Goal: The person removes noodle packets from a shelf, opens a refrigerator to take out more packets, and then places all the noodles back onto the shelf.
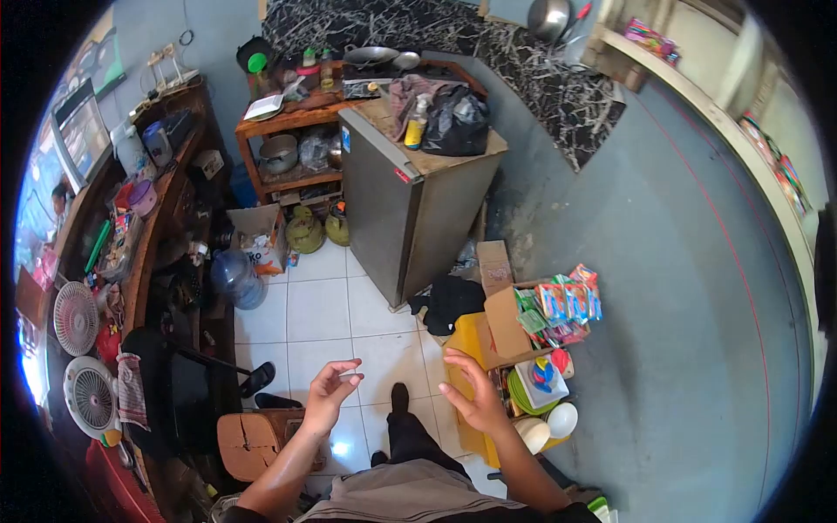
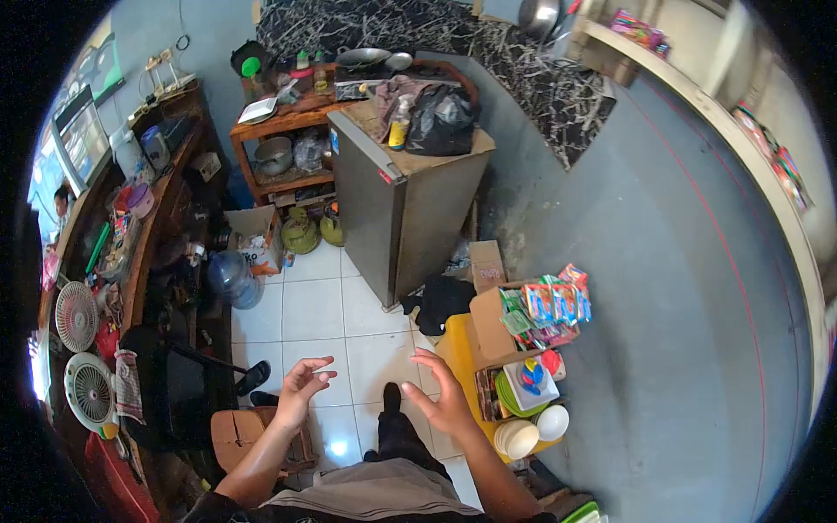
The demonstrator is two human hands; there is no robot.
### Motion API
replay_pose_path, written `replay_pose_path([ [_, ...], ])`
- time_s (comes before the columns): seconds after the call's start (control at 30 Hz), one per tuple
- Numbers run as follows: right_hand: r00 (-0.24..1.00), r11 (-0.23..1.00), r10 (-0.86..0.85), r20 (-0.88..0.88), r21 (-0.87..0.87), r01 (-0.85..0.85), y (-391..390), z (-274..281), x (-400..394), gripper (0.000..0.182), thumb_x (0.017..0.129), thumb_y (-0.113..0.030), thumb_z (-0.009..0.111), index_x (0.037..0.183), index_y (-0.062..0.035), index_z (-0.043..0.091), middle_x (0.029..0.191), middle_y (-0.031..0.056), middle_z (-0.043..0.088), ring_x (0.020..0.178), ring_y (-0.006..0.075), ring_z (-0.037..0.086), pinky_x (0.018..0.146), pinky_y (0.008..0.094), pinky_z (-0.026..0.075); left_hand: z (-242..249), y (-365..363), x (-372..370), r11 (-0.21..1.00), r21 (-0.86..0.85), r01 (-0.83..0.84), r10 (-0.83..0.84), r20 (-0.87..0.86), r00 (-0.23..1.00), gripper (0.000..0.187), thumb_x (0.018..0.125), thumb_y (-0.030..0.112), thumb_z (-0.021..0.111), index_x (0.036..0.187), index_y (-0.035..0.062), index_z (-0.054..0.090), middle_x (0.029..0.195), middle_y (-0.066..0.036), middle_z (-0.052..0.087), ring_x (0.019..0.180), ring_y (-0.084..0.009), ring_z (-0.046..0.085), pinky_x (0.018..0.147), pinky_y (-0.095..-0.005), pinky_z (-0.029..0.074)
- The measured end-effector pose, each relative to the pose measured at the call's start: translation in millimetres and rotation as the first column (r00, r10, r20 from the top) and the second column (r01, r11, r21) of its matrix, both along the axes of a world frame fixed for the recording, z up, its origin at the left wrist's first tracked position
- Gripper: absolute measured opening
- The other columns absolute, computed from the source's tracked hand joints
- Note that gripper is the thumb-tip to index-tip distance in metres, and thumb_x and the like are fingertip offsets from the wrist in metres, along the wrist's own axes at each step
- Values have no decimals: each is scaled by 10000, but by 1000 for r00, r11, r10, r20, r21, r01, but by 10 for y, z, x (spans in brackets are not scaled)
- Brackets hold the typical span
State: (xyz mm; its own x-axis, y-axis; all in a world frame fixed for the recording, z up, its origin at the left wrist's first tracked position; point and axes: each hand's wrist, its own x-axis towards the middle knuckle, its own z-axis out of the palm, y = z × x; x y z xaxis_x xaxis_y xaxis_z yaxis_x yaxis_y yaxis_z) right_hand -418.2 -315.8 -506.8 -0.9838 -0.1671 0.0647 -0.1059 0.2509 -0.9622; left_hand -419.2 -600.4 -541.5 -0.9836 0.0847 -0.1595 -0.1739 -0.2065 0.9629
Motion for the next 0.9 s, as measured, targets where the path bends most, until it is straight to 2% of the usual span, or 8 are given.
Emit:
replay_pose_path([
  [0.07, 999, 999, 44, 11, 13, -44, -31, -54, -357, 465, 908, -244, 717, 1311, -92, 542, 1454, 106, 484, 1374, 278, 429, 1096, 474, 363, -24, -3, -256, 1000, -9, -30, 30, 16, 999, 233, 945, 166, 661, 1166, 115, 606, 1328, -95, 607, 1119, -209, 635, 938, -352, 465],
  [0.13, 993, 994, 105, 58, -33, -103, -89, -124, -760, 434, 931, -180, 679, 1323, -88, 518, 1473, 114, 455, 1390, 264, 410, 1124, 453, 331, 27, -24, -535, 998, -2, -63, 63, 45, 997, 221, 947, 159, 656, 1157, 111, 604, 1319, -94, 612, 1119, -210, 635, 943, -355, 460],
  [0.27, 973, 976, 204, 110, -105, -193, -302, -142, -1548, 422, 933, -189, 678, 1314, -87, 525, 1465, 103, 468, 1383, 252, 417, 1116, 445, 341, 91, -122, -1059, 989, -11, -147, 148, 99, 984, 211, 949, 157, 651, 1149, 109, 601, 1299, -92, 622, 1116, -211, 636, 945, -353, 456],
  [0.33, 967, 968, 251, 49, -38, -249, -446, -32, -1905, 414, 917, -248, 702, 1277, -102, 559, 1426, 83, 516, 1321, 244, 486, 1040, 434, 414, 177, -192, -1281, 983, 0, -184, 184, 2, 983, 201, 952, 161, 647, 1141, 111, 603, 1275, -88, 633, 1114, -209, 637, 945, -350, 456],
  [0.57, 912, 912, 407, 50, -75, -403, -1125, -33, -2728, 406, 919, -240, 701, 1275, -105, 560, 1397, 67, 546, 1278, 229, 523, 1033, 418, 423, 161, -672, -1649, 928, 14, -371, 369, 67, 927, 193, 950, 153, 648, 1134, 111, 609, 1253, -88, 642, 1087, -204, 643, 946, -349, 462],
  [0.6, 904, 905, 423, 69, -86, -417, -1241, -47, -2815, 404, 922, -240, 700, 1276, -107, 560, 1391, 65, 552, 1271, 228, 527, 1033, 416, 422, 130, -758, -1705, 906, 49, -420, 415, 83, 906, 221, 945, 148, 666, 1148, 76, 614, 1222, -95, 658, 1062, -200, 648, 902, -321, 465],
  [0.73, 879, 883, 468, 93, -94, -460, -1751, -62, -3220, 403, 923, -243, 703, 1274, -108, 556, 1373, 63, 565, 1260, 226, 532, 1039, 408, 418, 58, -1201, -1998, 872, 69, -484, 477, 99, 873, 223, 938, 158, 671, 1143, 88, 619, 1214, -90, 664, 1046, -188, 653, 888, -312, 464],
  [0.9, 905, 905, 415, 93, -148, -399, -2371, -3, -3738, 415, 919, -246, 708, 1276, -101, 554, 1374, 60, 563, 1257, 222, 533, 1041, 411, 415, 165, -1880, -2558, 899, 24, -438, 434, 97, 896, 200, 960, 174, 639, 1142, 97, 605, 1240, -81, 638, 1069, -192, 641, 925, -329, 462],
])
